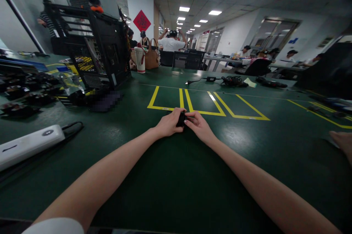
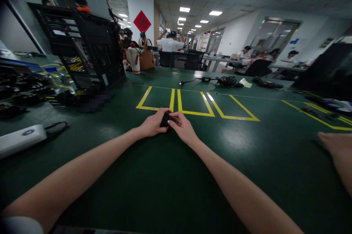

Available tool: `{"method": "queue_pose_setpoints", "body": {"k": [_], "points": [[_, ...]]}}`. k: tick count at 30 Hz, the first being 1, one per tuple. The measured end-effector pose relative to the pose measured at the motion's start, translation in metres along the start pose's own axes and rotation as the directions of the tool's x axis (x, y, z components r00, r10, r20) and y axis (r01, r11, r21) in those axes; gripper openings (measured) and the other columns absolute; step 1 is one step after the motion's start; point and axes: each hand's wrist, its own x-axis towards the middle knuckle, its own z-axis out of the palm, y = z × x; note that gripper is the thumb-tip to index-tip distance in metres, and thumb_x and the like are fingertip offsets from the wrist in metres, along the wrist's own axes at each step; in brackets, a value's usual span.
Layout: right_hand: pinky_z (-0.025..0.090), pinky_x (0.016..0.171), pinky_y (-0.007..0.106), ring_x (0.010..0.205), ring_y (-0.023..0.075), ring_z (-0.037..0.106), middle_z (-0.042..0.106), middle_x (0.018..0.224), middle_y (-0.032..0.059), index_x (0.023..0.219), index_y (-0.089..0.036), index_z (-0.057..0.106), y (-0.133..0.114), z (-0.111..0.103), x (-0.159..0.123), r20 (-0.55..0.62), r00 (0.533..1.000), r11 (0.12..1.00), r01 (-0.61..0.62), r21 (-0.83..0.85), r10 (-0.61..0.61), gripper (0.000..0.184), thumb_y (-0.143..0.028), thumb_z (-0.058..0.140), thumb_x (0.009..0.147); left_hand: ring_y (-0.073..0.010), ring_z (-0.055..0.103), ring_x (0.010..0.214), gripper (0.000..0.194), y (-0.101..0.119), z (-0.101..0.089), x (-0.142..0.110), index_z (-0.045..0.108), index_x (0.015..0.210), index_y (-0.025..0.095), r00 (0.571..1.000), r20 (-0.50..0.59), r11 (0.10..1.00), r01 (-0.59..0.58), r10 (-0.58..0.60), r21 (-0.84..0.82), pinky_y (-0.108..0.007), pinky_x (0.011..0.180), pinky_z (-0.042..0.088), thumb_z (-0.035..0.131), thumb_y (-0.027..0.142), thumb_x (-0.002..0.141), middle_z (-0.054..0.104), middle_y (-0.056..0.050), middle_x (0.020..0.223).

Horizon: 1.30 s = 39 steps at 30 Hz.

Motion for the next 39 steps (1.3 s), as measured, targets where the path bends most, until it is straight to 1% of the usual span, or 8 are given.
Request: {"method": "queue_pose_setpoints", "body": {"k": [8, 12, 17, 21, 25, 29, 35, 39], "points": [[0.042, 0.090, 0.040, 0.103, 0.0193, 0.052, 0.051, 0.109, 0.0042, 0.103, -0.023, 0.048, 0.0004, -0.0037, 0.0013, 0.017, 0.996, 0.995, -0.091, -0.049, 0.092, 0.031, -0.026, 0.056, 0.073, -0.0215, 0.051, 0.096, 0.061, 0.0014, -0.0018, -0.0011, 0.023, 0.118, 0.024, 1.000, 0.019, 1.000, 0.014, -0.014, 0.002, -0.037, 0.076, 0.045, 0.057, 0.026, 0.068, 0.038, -0.007, 0.118], [0.045, 0.087, 0.037, 0.101, 0.0181, 0.053, 0.051, 0.105, 0.0025, 0.098, -0.023, 0.047, -0.0015, -0.0013, -0.0002, 0.020, 0.998, 0.998, -0.059, -0.009, 0.059, 0.031, -0.024, 0.059, 0.070, -0.0226, 0.051, 0.096, 0.061, -0.0002, -0.0001, -0.0006, 0.023, 0.117, 0.022, 1.000, -0.001, 1.000, -0.006, 0.006, 0.020, -0.037, 0.077, 0.045, 0.057, 0.026, 0.067, 0.039, -0.008, 0.117], [0.043, 0.089, 0.035, 0.098, 0.0158, 0.054, 0.052, 0.096, 0.0006, 0.091, -0.022, 0.050, -0.0003, 0.0002, 0.0004, -0.013, 1.000, 1.000, 0.010, -0.012, -0.010, 0.019, -0.025, 0.055, 0.073, -0.0230, 0.050, 0.098, 0.060, -0.0007, 0.0004, -0.0002, 0.023, 0.118, 0.022, 1.000, -0.004, 1.000, -0.012, 0.012, 0.027, -0.037, 0.077, 0.046, 0.056, 0.027, 0.068, 0.039, -0.007, 0.118], [0.042, 0.090, 0.036, 0.099, 0.0166, 0.053, 0.052, 0.101, 0.0021, 0.095, -0.022, 0.049, 0.0016, -0.0021, 0.0024, -0.020, 0.999, 0.999, -0.028, -0.028, 0.028, 0.025, -0.025, 0.057, 0.072, -0.0217, 0.051, 0.096, 0.061, 0.0001, -0.0011, -0.0012, 0.023, 0.118, 0.023, 1.000, 0.006, 1.000, -0.004, 0.004, 0.011, -0.036, 0.077, 0.045, 0.057, 0.027, 0.068, 0.039, -0.007, 0.117], [0.041, 0.092, 0.039, 0.102, 0.0184, 0.052, 0.051, 0.109, 0.0042, 0.102, -0.022, 0.048, -0.0010, -0.0030, 0.0021, 0.013, 0.996, 0.996, -0.088, -0.030, 0.088, 0.030, -0.026, 0.056, 0.073, -0.0218, 0.051, 0.096, 0.061, 0.0008, -0.0023, -0.0019, 0.023, 0.118, 0.023, 1.000, 0.004, 1.000, -0.009, 0.009, 0.001, -0.037, 0.077, 0.045, 0.057, 0.026, 0.067, 0.039, -0.007, 0.117], [0.043, 0.090, 0.037, 0.104, 0.0181, 0.051, 0.051, 0.107, 0.0021, 0.098, -0.023, 0.047, -0.0052, -0.0011, -0.0005, 0.040, 0.998, 0.998, -0.059, 0.013, 0.058, 0.031, -0.022, 0.058, 0.070, -0.0222, 0.051, 0.097, 0.060, 0.0013, -0.0023, -0.0014, 0.023, 0.117, 0.023, 1.000, 0.013, 1.000, 0.004, -0.004, 0.006, -0.037, 0.077, 0.045, 0.056, 0.025, 0.067, 0.038, -0.007, 0.118], [0.043, 0.090, 0.035, 0.098, 0.0161, 0.053, 0.052, 0.098, 0.0006, 0.090, -0.023, 0.050, -0.0012, -0.0002, 0.0009, -0.013, 1.000, 1.000, -0.009, -0.011, 0.009, 0.021, -0.026, 0.058, 0.071, -0.0224, 0.051, 0.097, 0.060, 0.0007, -0.0009, -0.0007, 0.023, 0.117, 0.023, 1.000, 0.006, 1.000, 0.002, -0.002, 0.017, -0.036, 0.076, 0.045, 0.056, 0.026, 0.068, 0.039, -0.008, 0.117], [0.043, 0.089, 0.036, 0.098, 0.0164, 0.054, 0.052, 0.101, 0.0013, 0.094, -0.023, 0.050, 0.0023, -0.0011, 0.0028, -0.018, 1.000, 0.999, -0.017, -0.036, 0.016, 0.025, -0.026, 0.058, 0.071, -0.0223, 0.052, 0.095, 0.061, 0.0002, -0.0008, -0.0009, 0.022, 0.118, 0.023, 1.000, 0.009, 1.000, -0.004, 0.003, 0.014, -0.036, 0.074, 0.045, 0.056, 0.028, 0.068, 0.039, -0.008, 0.117]]}}
